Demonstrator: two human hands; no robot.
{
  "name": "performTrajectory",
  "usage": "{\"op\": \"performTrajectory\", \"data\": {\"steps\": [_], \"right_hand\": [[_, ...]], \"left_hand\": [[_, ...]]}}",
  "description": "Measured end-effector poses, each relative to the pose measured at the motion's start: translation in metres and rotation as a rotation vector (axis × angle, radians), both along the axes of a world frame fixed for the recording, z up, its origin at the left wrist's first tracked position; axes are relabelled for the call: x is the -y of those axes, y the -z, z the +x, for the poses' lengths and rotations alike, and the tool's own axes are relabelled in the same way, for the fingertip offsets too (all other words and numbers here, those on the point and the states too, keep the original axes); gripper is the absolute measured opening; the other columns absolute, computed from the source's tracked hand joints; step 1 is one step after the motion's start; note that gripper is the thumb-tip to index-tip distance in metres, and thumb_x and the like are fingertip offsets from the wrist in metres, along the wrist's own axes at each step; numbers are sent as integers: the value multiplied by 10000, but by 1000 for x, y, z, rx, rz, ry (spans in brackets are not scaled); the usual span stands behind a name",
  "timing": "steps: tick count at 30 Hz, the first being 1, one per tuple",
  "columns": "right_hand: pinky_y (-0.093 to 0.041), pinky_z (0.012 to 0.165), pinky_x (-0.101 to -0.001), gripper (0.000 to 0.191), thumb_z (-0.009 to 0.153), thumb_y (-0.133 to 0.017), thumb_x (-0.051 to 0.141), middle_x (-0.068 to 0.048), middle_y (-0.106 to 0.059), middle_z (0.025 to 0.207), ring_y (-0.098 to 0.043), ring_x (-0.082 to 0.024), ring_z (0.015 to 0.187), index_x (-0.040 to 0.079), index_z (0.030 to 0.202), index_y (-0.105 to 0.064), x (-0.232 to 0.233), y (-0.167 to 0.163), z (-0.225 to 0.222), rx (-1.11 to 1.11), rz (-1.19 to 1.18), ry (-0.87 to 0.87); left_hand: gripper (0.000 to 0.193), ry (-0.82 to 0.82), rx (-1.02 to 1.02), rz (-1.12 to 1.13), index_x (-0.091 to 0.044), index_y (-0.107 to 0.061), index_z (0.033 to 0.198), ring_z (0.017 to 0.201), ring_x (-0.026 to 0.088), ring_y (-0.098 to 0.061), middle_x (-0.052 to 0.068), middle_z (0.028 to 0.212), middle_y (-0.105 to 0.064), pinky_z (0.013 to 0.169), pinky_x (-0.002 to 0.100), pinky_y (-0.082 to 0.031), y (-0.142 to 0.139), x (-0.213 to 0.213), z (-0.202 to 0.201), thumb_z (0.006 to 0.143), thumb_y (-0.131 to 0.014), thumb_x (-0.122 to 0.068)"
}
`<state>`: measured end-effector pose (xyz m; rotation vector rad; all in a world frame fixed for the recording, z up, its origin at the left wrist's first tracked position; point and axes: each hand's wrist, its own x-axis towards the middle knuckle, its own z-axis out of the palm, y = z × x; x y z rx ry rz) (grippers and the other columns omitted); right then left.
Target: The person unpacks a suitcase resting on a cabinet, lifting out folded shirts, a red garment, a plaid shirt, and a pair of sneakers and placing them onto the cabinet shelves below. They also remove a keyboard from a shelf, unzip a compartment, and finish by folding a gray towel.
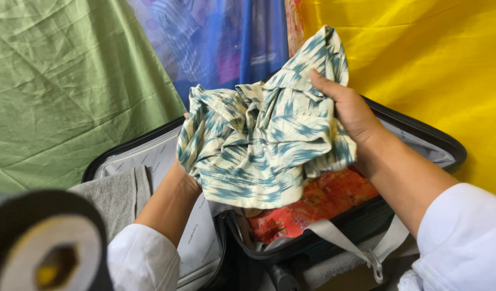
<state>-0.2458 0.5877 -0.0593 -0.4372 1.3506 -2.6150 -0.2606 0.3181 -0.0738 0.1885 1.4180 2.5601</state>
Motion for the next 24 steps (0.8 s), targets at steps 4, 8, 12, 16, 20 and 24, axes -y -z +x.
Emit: {"op": "performTrajectory", "data": {"steps": [4, 8, 12, 16, 20, 24], "right_hand": [[-603, 927, -375, 441, 1014, -629, 323, -154, -738, 1184, -739, -211, 1016, -11, 1303, -633, -11, -1, 11, -108, -138, -64], [-576, 1002, -431, 417, 1142, -615, 293, -219, -699, 1273, -710, -263, 1113, -68, 1350, -590, -22, 0, 24, -202, -243, -153], [-573, 1125, -490, 487, 1150, -564, 291, -243, -677, 1321, -692, -330, 1252, -80, 1465, -563, -26, -2, 52, -184, -382, -281], [-556, 1076, -554, 493, 1118, -484, 313, -265, -653, 1351, -678, -393, 1230, -51, 1445, -546, -35, -6, 92, -128, -469, -353], [-549, 1013, -562, 530, 1157, -428, 337, -308, -639, 1352, -668, -417, 1202, -83, 1459, -547, -56, -20, 117, -120, -448, -417], [-551, 1002, -550, 541, 1128, -437, 364, -288, -650, 1336, -674, -402, 1182, -65, 1432, -563, -68, -26, 134, -136, -442, -386]], "left_hand": [[871, 53, 67, 117, -23, -529, 1371, 1115, 336, -705, 206, 1264, -690, 968, 492, -550, 0, 17, 47, 860, -364, -709], [740, 5, 108, -261, -6, -538, 1440, 1163, 277, -701, 206, 1294, -718, 1038, 455, -530, -2, 21, 66, 972, -499, -578], [595, -2, 135, -270, -46, -596, 1316, 1023, 255, -723, 167, 1162, -735, 941, 484, -558, 5, 22, 82, 945, -530, -506], [509, 207, 173, 32, 35, -667, 1188, 985, 250, -729, 181, 1100, -751, 957, 435, -558, 20, 21, 96, 1001, -569, -428], [429, 173, 177, -93, 40, -695, 1178, 1002, 239, -734, 186, 1106, -769, 976, 406, -574, 31, 11, 105, 992, -531, -311], [406, 36, 167, -318, -31, -684, 1179, 943, 250, -698, 168, 1111, -740, 911, 428, -540, 24, 3, 122, 976, -475, -314]]}}
